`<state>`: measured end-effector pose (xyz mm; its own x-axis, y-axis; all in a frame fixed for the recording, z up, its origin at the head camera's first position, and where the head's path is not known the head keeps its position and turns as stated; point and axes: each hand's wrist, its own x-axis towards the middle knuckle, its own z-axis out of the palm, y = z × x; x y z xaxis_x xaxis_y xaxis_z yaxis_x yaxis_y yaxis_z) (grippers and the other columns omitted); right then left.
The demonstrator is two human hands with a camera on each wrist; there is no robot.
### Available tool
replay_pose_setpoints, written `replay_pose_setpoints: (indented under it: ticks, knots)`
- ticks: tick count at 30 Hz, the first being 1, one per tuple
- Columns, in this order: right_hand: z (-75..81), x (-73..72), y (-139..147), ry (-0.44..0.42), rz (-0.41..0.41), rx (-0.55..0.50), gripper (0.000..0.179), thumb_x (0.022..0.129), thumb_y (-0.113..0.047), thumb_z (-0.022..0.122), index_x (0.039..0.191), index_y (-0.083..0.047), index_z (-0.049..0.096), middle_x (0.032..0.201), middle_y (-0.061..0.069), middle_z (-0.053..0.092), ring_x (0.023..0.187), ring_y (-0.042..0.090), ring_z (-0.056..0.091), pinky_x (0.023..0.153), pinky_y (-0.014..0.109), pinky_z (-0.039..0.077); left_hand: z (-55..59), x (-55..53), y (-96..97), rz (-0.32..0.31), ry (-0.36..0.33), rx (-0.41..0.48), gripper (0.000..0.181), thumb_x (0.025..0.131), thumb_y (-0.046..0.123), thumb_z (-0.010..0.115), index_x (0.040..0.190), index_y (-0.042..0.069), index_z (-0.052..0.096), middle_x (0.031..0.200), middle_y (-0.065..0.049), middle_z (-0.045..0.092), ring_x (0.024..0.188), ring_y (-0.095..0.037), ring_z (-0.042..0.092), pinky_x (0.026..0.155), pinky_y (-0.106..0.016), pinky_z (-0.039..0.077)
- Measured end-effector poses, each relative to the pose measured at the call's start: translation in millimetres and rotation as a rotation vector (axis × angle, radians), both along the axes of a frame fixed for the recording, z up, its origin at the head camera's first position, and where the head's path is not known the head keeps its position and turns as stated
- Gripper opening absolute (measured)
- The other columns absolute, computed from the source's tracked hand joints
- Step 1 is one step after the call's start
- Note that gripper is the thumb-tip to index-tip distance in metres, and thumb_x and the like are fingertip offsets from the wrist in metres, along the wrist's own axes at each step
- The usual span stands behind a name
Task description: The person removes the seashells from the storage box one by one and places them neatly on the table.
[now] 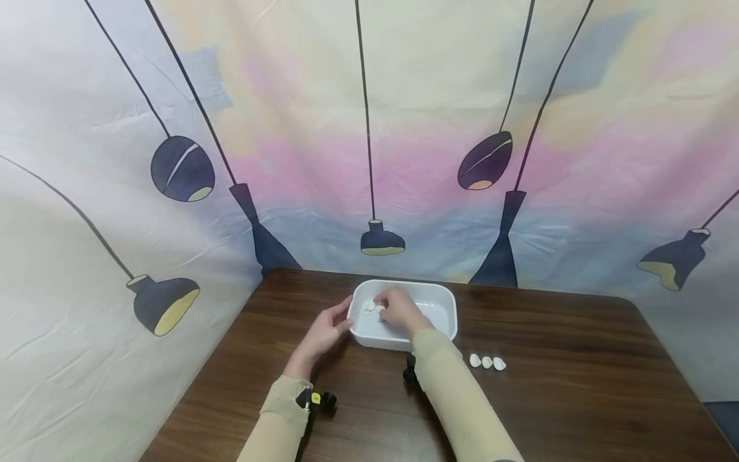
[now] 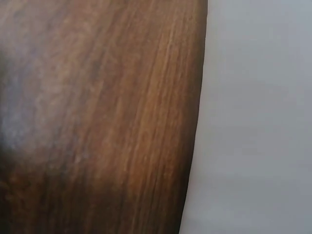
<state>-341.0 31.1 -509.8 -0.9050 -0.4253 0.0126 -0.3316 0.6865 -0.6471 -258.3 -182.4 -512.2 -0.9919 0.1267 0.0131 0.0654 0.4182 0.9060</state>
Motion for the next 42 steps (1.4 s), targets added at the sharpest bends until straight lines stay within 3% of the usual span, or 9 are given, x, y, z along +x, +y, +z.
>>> replay_pose_setpoints:
  ticks: [5,10,20,27,33,38,42]
  knots:
    - [2.1,2.3,3.8,0.028,0.02,0.014,0.038,0.087,0.007,0.072,0.123,-0.004,0.078,0.09,0.003,0.064,0.086,0.018,0.056,0.082,0.035,0.051,0.2,0.7,1.5,0.003,0.001,0.0,0.058,0.107,0.013,0.062,0.163,0.007,0.045,0.166,-0.014,0.045,0.154,-0.036,0.041,0.124,-0.053,0.035]
    - [4.0,3.0,10.4,0.079,0.039,0.077,0.039,0.091,0.011,0.06,0.121,-0.007,0.079,0.083,0.002,0.061,0.083,0.019,0.055,0.08,0.034,0.048,0.0,0.3,1.8,0.007,-0.008,0.017,0.058,0.108,0.013,0.061,0.163,0.006,0.044,0.167,-0.013,0.043,0.154,-0.035,0.041,0.124,-0.051,0.035]
    - [3.4,2.8,21.9,0.112,0.057,0.109,0.037,0.092,0.009,0.064,0.123,-0.004,0.077,0.078,-0.001,0.059,0.072,0.014,0.052,0.072,0.031,0.048,-0.9,-0.9,0.7,0.013,-0.008,0.015,0.058,0.107,0.013,0.061,0.163,0.007,0.045,0.167,-0.013,0.043,0.154,-0.035,0.04,0.124,-0.052,0.034]
    - [-0.3,2.8,24.3,0.147,0.018,0.153,0.021,0.094,-0.003,0.077,0.115,-0.005,0.08,0.093,0.001,0.071,0.085,0.016,0.06,0.086,0.038,0.057,-0.9,0.5,1.7,0.012,-0.008,0.014,0.058,0.108,0.014,0.061,0.163,0.009,0.045,0.167,-0.012,0.044,0.155,-0.035,0.04,0.125,-0.053,0.034]
    - [-1.3,4.1,24.7,0.148,0.002,0.174,0.019,0.094,-0.012,0.081,0.112,-0.006,0.081,0.101,0.003,0.074,0.096,0.019,0.065,0.096,0.041,0.057,-1.3,1.0,2.2,0.013,-0.001,0.019,0.058,0.108,0.013,0.061,0.163,0.008,0.045,0.167,-0.012,0.044,0.155,-0.035,0.04,0.125,-0.054,0.033]
    - [-1.0,4.8,26.0,0.079,-0.063,0.143,0.018,0.099,-0.018,0.075,0.112,-0.006,0.08,0.107,0.005,0.075,0.102,0.022,0.067,0.102,0.044,0.056,-2.0,1.1,2.4,0.01,-0.004,0.03,0.058,0.108,0.012,0.061,0.163,0.008,0.044,0.168,-0.012,0.043,0.155,-0.035,0.039,0.125,-0.053,0.033]
    - [0.6,6.3,29.5,0.015,-0.136,0.095,0.02,0.1,-0.019,0.07,0.112,-0.006,0.08,0.107,0.006,0.075,0.095,0.021,0.066,0.098,0.045,0.058,-2.4,0.7,2.4,0.011,-0.005,0.026,0.058,0.108,0.012,0.061,0.163,0.007,0.044,0.168,-0.012,0.042,0.155,-0.035,0.039,0.125,-0.053,0.033]
